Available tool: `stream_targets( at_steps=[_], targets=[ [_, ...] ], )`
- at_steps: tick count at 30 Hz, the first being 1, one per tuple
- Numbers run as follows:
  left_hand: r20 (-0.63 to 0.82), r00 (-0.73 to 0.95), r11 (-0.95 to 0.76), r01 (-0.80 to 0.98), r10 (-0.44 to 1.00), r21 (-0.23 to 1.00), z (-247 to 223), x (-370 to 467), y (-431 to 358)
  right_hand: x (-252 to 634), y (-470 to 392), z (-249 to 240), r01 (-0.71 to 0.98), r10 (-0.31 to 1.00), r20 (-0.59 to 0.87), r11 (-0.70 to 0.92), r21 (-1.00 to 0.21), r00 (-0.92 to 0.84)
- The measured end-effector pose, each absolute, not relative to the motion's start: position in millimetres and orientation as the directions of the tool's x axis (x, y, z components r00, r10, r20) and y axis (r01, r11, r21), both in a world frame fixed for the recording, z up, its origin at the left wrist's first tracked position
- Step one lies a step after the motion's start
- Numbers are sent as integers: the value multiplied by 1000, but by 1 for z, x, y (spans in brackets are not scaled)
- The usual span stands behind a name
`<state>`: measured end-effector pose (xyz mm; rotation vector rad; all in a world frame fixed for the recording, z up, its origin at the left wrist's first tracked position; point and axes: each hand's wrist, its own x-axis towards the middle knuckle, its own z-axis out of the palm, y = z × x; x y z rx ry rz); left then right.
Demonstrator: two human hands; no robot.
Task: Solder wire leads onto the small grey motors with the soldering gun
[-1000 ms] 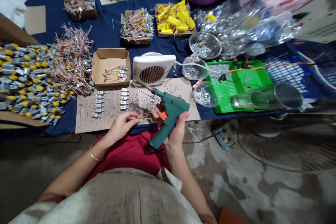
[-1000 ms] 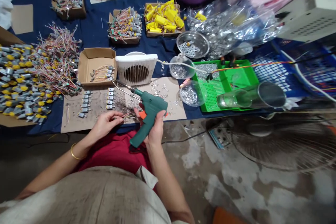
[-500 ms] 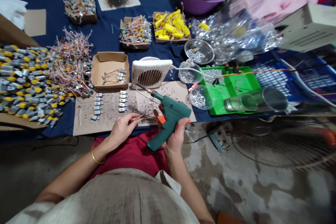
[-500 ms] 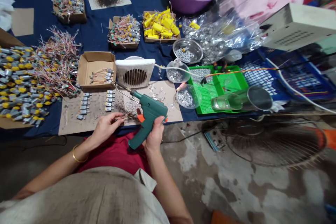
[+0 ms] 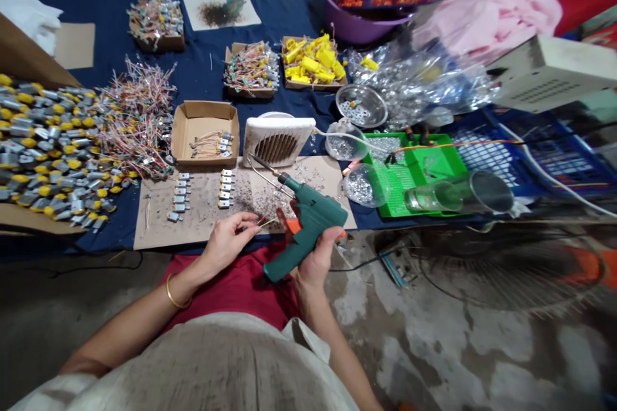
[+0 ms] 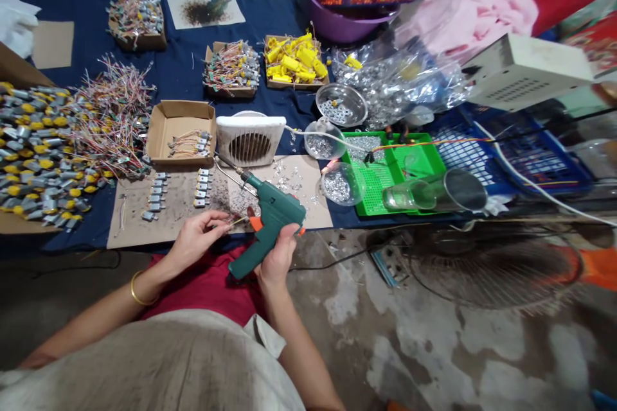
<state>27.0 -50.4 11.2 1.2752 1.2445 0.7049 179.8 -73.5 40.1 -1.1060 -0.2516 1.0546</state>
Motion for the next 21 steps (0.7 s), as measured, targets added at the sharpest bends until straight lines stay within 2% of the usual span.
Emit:
stream_targets(
  at_steps=[13,17,21],
  targets=[
    [-345,364,314,143,865,939,14,24,-50,176,-72,48,-651,853,-271,102,-752,446],
    [-340,420,337,84,841,938,17,21,-50,177,-68,49,-645,847,-300,64,-762,438],
    [-335,409,323,100,849,941,16,20,-50,176,-68,50,-668,854,-325,35,-743,406]
  ],
)
